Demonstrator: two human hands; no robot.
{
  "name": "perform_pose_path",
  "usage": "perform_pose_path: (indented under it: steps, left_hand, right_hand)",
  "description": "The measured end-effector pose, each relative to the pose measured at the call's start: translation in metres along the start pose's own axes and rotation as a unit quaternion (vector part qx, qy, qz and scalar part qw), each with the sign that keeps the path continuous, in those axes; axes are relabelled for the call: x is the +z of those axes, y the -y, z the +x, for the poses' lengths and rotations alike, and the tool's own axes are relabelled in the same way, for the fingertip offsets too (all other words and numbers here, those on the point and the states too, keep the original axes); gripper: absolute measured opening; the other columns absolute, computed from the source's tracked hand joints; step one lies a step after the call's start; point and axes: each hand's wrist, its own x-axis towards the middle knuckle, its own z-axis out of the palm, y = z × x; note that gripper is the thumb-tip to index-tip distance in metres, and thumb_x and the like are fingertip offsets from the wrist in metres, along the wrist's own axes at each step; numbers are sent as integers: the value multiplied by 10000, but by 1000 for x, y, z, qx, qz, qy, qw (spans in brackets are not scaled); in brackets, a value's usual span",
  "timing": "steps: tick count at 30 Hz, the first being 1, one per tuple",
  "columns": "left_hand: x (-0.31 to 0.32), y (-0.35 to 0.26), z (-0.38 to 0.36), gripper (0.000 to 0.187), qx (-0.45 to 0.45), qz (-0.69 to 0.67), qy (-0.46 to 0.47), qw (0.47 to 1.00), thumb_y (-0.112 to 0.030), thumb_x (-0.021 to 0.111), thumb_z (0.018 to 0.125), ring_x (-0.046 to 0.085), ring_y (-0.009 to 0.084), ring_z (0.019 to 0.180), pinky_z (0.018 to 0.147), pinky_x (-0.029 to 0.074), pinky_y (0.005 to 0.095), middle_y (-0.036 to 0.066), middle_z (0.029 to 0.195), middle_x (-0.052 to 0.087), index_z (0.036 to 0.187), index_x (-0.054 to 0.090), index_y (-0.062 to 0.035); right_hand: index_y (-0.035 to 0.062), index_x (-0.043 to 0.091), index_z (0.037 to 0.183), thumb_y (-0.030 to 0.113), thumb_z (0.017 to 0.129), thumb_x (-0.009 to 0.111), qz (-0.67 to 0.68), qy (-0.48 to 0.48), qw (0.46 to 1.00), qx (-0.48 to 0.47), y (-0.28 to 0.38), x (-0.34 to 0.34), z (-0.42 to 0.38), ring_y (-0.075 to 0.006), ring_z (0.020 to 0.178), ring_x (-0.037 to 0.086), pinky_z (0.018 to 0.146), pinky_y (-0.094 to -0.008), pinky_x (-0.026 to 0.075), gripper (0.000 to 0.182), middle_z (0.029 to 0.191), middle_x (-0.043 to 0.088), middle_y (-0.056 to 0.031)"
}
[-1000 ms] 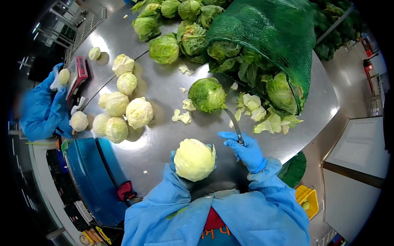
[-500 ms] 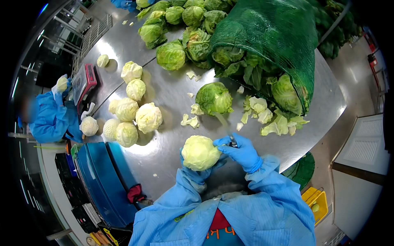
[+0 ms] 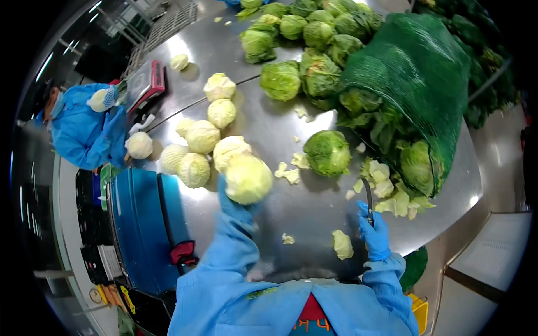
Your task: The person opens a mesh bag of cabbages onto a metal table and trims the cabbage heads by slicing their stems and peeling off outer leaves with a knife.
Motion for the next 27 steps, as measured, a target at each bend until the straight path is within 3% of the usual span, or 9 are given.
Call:
perform_pose_path:
  steps: [5,8,9,11,16,18,21,24,27]
  left_hand:
    - [-17,-182,80,587,313,212,-96,921,-431,652,861,545,240,1136,995,437,387,117,1246,570,1288,515,-52]
    - [-77,-317,178,505,528,542,-206,620,-362,779,769,625,205,936,800,516,317,123,1018,670,1084,650,11]
    - [-98,-346,205,632,512,536,-262,618,-455,802,707,625,247,926,808,507,352,163,1009,671,1069,646,39]
    - [-105,-361,212,595,476,673,-370,428,-464,803,683,633,263,926,824,498,373,188,1008,678,994,677,27]
    - [-191,-391,261,969,379,630,-540,410,-635,823,506,623,325,1028,908,494,382,205,1110,647,1170,593,33]
    - [-181,-387,266,1115,248,714,-563,334,-713,784,469,587,367,1088,934,480,423,239,1203,593,1243,532,49]
    - [-202,-412,282,1141,270,711,-486,430,-724,754,506,529,367,1171,997,429,420,261,1279,534,1290,483,59]
    - [-198,-416,281,1124,237,739,-471,420,-712,752,526,509,370,1193,1015,408,412,263,1300,515,1299,476,56]
    - [-184,-422,280,1108,172,786,-452,385,-699,750,545,488,372,1214,1033,388,405,264,1322,495,1307,468,53]
  right_hand:
    - [80,636,1121,147,892,624,-43,-20,995,91,-10,31,-11,-45,596,524,522,-196,440,239,761,595,15]
    - [47,614,1157,154,887,626,1,-25,994,103,-32,42,-14,-52,641,559,529,-190,449,290,850,653,-17]
    - [36,602,1185,153,884,628,11,-24,995,101,-44,44,-13,-55,657,570,531,-187,452,324,892,679,-34]
    - [37,618,1160,132,873,638,-47,-52,997,-24,-76,47,-9,-54,701,580,551,-183,466,304,919,684,-38]
    - [73,640,1145,114,884,643,20,-26,999,41,-60,43,-17,-71,848,622,658,-199,497,264,1026,686,-20]
    - [78,642,1146,128,904,628,11,-13,999,33,-59,44,-18,-53,808,591,639,-201,495,248,1022,677,-3]
    - [106,637,1162,163,928,601,13,-8,996,84,-46,46,-15,-49,771,572,627,-211,492,244,1018,670,7]
    - [118,571,1266,223,919,614,86,-54,994,-38,-60,48,-10,-58,767,567,585,-200,471,365,1018,631,6]
    - [89,555,1247,194,908,623,25,-128,991,23,-35,31,2,-77,806,595,613,-203,479,361,1039,633,-22]
